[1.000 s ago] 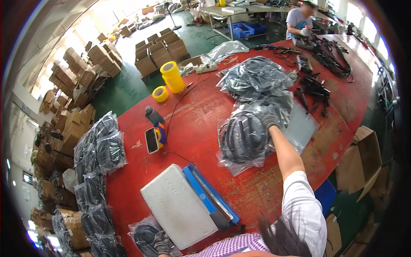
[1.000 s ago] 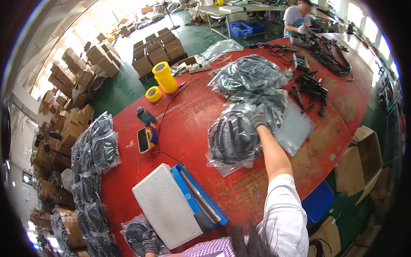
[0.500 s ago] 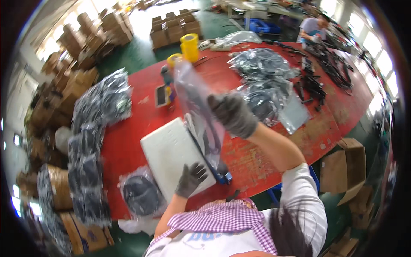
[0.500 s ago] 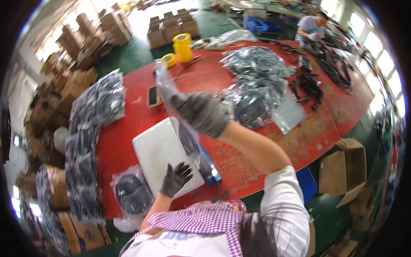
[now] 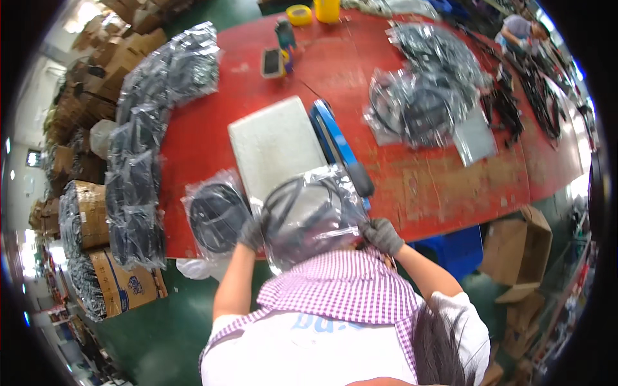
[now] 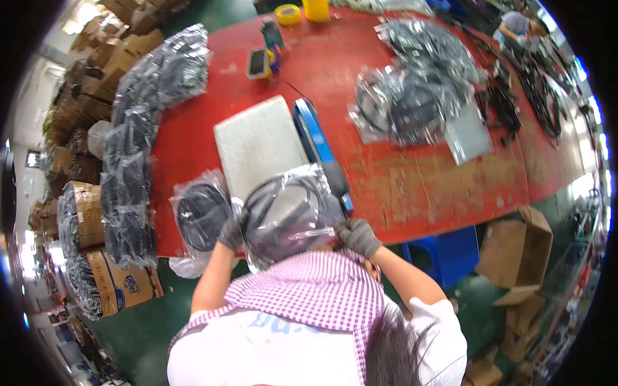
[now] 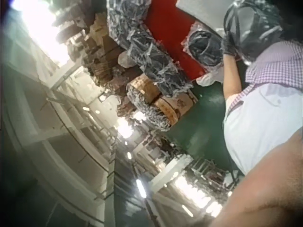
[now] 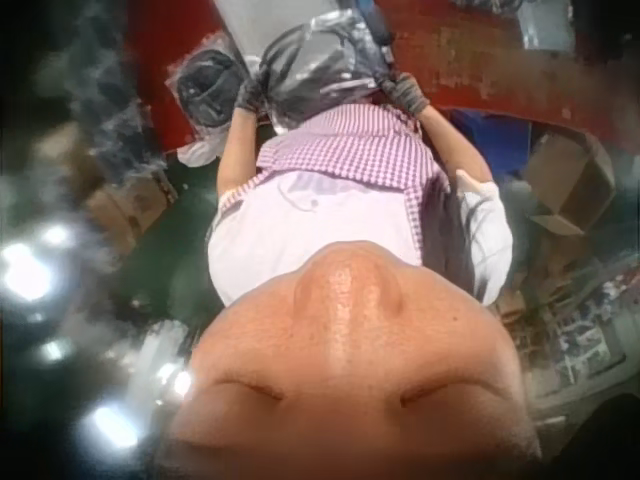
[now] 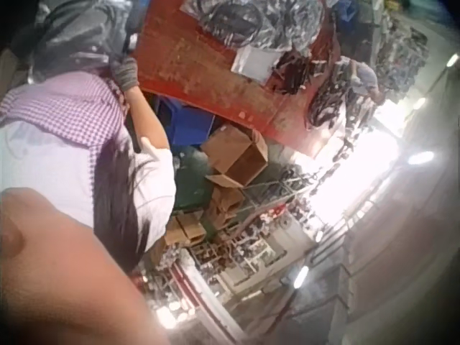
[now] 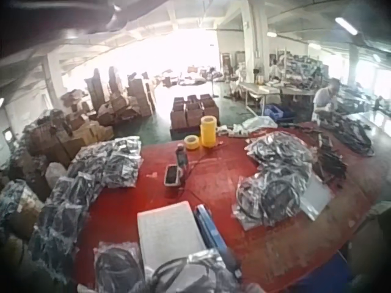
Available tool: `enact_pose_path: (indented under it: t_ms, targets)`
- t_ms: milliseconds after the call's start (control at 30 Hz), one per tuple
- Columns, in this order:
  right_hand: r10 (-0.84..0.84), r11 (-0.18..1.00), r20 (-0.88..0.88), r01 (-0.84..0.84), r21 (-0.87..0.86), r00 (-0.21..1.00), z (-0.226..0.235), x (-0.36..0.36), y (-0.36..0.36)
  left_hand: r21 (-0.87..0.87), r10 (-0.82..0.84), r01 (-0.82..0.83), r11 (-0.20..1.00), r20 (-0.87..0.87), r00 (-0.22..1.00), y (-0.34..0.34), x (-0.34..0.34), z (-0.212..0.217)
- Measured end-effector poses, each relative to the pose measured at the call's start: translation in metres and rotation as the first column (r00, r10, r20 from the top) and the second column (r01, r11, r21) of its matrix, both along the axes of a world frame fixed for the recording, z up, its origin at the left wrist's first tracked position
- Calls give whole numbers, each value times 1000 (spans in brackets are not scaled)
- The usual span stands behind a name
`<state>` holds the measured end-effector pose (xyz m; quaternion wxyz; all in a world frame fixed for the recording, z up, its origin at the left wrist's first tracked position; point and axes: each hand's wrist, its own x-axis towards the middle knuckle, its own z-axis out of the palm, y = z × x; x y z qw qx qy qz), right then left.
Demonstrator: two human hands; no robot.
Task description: The person places coiled black cables into clear plastic bags and seals them using a handheld heat sealer. The worker repeatedly picks up a cable, inserts it into a bag, and runs the sealer along the top edge to close the package. The sealed items are then moved to a stack on the table.
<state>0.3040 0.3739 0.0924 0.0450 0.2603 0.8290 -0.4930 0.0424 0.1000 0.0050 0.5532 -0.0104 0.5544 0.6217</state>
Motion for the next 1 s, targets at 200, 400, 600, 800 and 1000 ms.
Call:
enact_pose_path:
  t_ms: [200, 400, 600, 800, 1000]
  targets:
    - [-242, 970, 106, 244, -6, 964, -18, 17, 29, -178, 97, -121, 977, -137, 986, 112, -19, 10]
    - [-274, 959, 13, 274, -68, 962, -59, -21, 72, -225, 206, -267, 937, -263, 943, 137, -68, -12]
    - [-386, 894, -193, 417, 162, 902, -7, -79, 90, -254, 269, -351, 901, -308, 913, 117, -96, -25]
    - [40, 730, 165, -141, 668, 985, 39, -112, 33, -267, 268, -361, 894, -328, 906, 109, -107, -39]
    - [107, 689, -331, 171, 704, 937, -65, -79, 28, -252, 222, -327, 911, -370, 902, 110, -102, -40]
